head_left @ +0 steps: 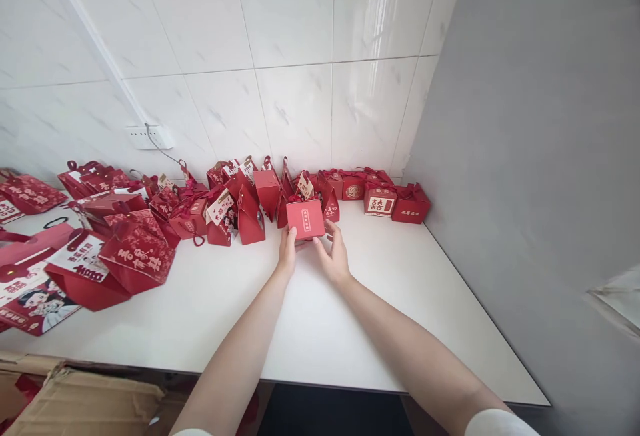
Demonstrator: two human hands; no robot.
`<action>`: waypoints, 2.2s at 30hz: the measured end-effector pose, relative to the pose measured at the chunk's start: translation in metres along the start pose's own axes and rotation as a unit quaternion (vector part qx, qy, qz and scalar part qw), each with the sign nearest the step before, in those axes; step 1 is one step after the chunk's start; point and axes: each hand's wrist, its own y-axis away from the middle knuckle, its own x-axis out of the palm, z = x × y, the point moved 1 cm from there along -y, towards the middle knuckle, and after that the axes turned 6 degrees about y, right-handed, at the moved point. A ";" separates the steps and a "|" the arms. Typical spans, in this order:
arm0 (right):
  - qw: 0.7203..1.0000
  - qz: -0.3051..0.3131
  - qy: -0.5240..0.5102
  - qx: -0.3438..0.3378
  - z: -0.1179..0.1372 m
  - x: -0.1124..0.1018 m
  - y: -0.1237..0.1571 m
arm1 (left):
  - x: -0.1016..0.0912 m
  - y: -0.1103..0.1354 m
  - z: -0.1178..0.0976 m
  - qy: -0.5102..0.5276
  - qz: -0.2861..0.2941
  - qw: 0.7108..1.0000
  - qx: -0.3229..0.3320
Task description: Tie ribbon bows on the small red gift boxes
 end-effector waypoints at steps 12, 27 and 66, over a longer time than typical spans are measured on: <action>0.986 0.069 -0.116 0.098 -0.013 0.004 -0.005 | 0.002 0.000 0.003 0.050 0.008 0.999 0.004; 0.984 -0.069 -0.077 0.148 -0.017 0.002 -0.005 | 0.007 0.009 -0.005 0.002 0.010 1.000 -0.004; 0.976 0.115 -0.115 0.148 -0.027 0.009 0.002 | -0.059 -0.024 -0.053 -0.105 -0.114 0.986 -0.063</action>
